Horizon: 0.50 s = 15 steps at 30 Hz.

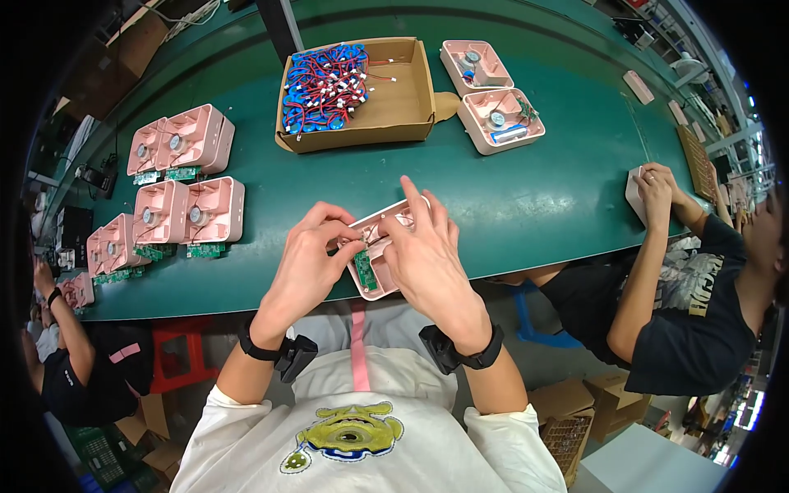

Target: The person is manually assembling small electronic components into pink plastic enclosures on a production line.

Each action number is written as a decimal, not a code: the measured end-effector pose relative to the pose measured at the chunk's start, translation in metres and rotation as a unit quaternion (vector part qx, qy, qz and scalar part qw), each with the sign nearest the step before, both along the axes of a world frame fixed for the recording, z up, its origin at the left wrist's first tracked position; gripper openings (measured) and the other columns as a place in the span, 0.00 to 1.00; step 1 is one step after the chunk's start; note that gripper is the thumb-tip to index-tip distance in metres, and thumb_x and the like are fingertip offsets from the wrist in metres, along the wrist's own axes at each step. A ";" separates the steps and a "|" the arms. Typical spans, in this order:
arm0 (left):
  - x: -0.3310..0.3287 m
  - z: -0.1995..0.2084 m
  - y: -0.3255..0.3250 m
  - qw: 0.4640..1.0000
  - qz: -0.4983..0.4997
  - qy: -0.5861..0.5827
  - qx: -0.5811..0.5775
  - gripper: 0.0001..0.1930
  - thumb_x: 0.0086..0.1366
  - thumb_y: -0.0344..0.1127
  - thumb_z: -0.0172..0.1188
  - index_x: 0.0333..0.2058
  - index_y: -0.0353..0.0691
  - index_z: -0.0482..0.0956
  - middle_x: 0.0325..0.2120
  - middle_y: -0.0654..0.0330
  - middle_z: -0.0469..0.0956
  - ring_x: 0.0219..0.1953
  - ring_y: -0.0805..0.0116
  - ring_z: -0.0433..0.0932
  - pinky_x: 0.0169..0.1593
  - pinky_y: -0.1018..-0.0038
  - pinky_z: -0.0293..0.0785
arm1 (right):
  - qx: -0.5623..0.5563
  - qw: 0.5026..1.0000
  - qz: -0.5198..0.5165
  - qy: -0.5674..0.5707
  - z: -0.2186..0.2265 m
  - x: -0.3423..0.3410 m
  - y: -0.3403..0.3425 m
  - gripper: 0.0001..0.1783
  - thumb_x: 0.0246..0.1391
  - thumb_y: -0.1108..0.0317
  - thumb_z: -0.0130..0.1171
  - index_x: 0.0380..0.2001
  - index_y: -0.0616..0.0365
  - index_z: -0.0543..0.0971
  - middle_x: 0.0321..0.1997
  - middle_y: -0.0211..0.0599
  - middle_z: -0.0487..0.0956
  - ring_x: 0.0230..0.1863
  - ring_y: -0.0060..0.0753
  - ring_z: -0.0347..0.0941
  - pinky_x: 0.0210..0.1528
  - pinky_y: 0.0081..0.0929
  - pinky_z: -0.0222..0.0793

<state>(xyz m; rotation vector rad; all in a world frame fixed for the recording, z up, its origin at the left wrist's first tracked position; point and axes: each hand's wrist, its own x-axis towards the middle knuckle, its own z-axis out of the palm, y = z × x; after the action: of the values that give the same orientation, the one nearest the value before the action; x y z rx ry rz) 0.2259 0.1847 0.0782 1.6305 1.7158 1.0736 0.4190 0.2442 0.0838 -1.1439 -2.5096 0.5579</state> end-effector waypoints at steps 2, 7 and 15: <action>0.000 0.004 -0.001 1.000 -0.006 0.008 -0.013 0.05 0.60 0.23 0.70 0.35 0.27 0.87 0.42 0.48 0.80 0.37 0.47 0.85 0.43 0.58 0.81 | 0.004 1.000 0.005 -0.003 0.002 -0.001 -0.001 0.13 0.62 0.75 0.54 0.48 0.55 0.82 0.81 0.55 0.56 0.77 0.66 0.56 0.73 0.59 0.58; -0.003 0.003 0.000 0.998 -0.026 0.047 -0.025 0.05 0.61 0.23 0.70 0.34 0.27 0.87 0.41 0.47 0.80 0.37 0.46 0.84 0.44 0.57 0.82 | 0.027 0.999 0.020 -0.012 0.001 -0.001 -0.002 0.14 0.62 0.73 0.56 0.50 0.56 0.82 0.82 0.55 0.55 0.79 0.67 0.53 0.74 0.61 0.55; 0.010 -0.001 0.002 0.994 0.019 0.107 -0.029 0.05 0.63 0.24 0.68 0.35 0.27 0.86 0.39 0.48 0.80 0.38 0.46 0.85 0.43 0.55 0.82 | 0.057 0.995 -0.062 -0.047 0.020 0.002 -0.050 0.30 0.56 0.65 0.69 0.60 0.61 0.74 0.80 0.66 0.54 0.80 0.72 0.49 0.74 0.66 0.54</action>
<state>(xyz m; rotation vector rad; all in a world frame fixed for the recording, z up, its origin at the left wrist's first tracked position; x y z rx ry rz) 0.2363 0.1866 0.0771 1.7343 1.9026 0.8844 0.4212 0.1939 0.1035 -1.2977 -2.4906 0.3320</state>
